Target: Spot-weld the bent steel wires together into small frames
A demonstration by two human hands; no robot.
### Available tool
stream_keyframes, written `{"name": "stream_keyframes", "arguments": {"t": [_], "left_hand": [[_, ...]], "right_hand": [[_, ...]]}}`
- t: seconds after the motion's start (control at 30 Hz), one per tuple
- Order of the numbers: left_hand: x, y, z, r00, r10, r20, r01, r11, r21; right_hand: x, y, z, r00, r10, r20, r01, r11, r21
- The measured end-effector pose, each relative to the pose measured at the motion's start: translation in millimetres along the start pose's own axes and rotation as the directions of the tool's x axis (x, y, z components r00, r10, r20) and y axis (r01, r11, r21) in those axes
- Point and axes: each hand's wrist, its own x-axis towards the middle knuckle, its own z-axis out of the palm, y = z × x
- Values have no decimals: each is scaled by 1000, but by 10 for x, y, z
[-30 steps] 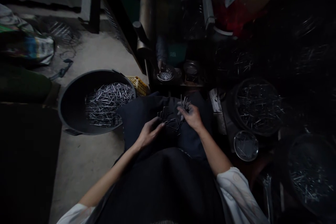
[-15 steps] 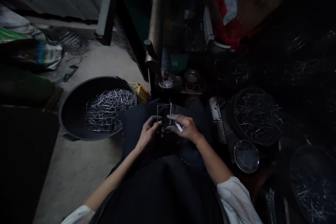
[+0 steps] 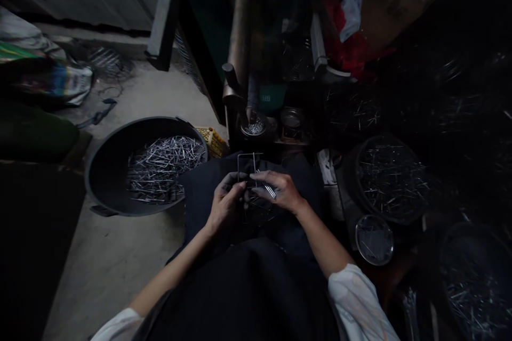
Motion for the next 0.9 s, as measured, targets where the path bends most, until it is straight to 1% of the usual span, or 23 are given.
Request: {"name": "stream_keyframes", "arguments": {"t": [0.23, 0.43, 0.6, 0.9], "left_hand": [[73, -32, -23, 999, 23, 22, -22, 999, -43], [114, -54, -35, 998, 48, 37, -46, 997, -61], [110, -41, -24, 999, 32, 34, -31, 998, -51], [98, 8, -9, 1000, -2, 22, 3, 1000, -26]], "right_hand": [[82, 11, -7, 999, -12, -34, 13, 999, 31], [107, 8, -2, 998, 51, -38, -49, 997, 67], [96, 26, -3, 994, 100, -39, -96, 992, 85], [75, 63, 15, 992, 119, -40, -115, 989, 97]]}}
